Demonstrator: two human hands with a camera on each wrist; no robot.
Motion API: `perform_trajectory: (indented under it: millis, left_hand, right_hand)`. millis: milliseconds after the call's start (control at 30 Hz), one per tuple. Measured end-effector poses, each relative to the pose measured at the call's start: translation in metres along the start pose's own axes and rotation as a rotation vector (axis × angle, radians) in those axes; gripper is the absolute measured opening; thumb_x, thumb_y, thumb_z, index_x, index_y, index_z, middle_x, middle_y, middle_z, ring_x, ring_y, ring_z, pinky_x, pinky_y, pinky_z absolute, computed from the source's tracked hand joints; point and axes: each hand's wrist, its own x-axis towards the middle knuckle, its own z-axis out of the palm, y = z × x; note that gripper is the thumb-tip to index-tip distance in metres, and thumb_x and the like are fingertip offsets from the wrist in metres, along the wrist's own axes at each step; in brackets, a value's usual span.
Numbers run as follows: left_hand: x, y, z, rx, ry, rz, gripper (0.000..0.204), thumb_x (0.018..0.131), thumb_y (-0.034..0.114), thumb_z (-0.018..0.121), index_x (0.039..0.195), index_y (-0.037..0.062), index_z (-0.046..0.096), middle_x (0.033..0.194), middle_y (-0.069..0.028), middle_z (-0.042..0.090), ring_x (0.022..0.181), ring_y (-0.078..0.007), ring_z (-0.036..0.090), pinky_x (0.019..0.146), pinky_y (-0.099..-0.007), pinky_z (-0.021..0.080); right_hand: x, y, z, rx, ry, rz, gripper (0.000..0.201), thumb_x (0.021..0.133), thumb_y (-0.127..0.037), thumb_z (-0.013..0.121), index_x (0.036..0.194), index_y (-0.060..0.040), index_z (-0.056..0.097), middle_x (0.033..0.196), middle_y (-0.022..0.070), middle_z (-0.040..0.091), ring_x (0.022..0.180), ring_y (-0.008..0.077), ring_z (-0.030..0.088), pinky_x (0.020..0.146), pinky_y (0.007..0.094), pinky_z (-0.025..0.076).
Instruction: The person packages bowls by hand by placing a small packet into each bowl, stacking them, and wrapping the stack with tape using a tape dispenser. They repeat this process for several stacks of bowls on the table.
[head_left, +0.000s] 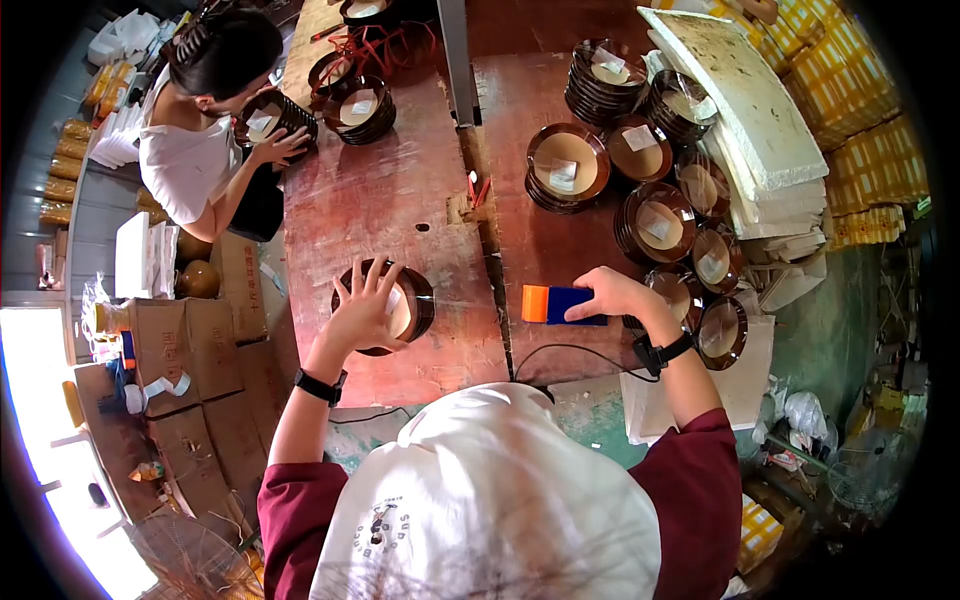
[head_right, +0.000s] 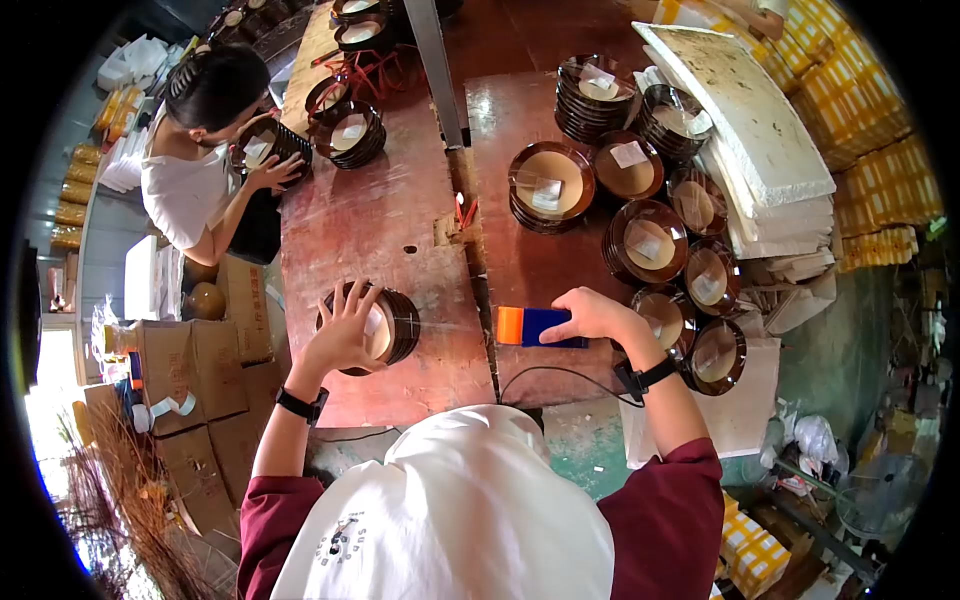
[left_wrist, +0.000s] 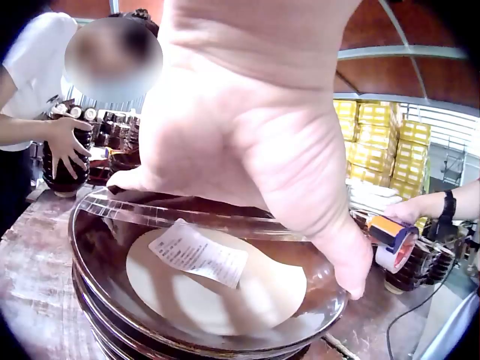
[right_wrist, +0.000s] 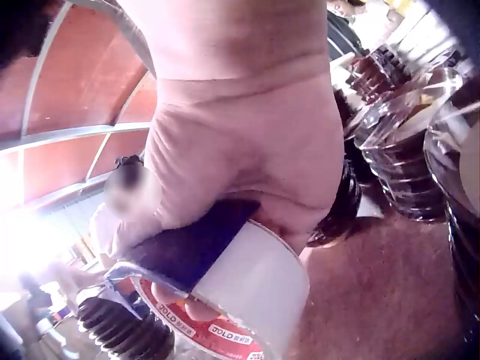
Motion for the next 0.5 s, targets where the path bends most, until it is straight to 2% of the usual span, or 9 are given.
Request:
perform_trajectory:
  millis: [100,300,500]
  left_hand:
    - [-0.001,-0.001,0.001,0.001,-0.001,0.003,0.139,0.048,0.049,0.096,0.160,0.0178,0.021,0.165,-0.0189,0.018,0.149,-0.0562,0.014,0.104,-0.0851,0.024]
    - [-0.003,-0.002,0.001,0.013,0.019,0.011,0.138,0.048,0.049,0.096,0.160,0.0174,0.021,0.165,-0.0188,0.018,0.149,-0.0567,0.015,0.104,-0.0848,0.026]
    - [-0.002,-0.004,0.003,-0.006,0.017,-0.005,0.139,0.047,0.046,0.096,0.160,0.0178,0.021,0.163,-0.0186,0.021,0.148,-0.0552,0.016,0.105,-0.0841,0.024]
  right_hand:
    - [-0.007,-0.008,-0.005,-0.084,-0.025,-0.057,0.064,0.077,-0.056,0.082,0.089,0.0057,0.072,0.076,0.0182,0.070,0.067,0.0262,0.064,0.068,0.0391,0.052]
    - [0.015,-0.004,0.005,-0.183,0.020,-0.014,0.065,0.076,-0.059,0.080,0.081,0.0052,0.071,0.072,0.0229,0.067,0.067,0.0354,0.065,0.067,0.0426,0.052]
    - [0.066,-0.012,0.040,-0.236,0.017,0.135,0.067,0.076,-0.066,0.074,0.079,0.0008,0.076,0.070,0.0203,0.070,0.068,0.0353,0.070,0.068,0.0439,0.056]
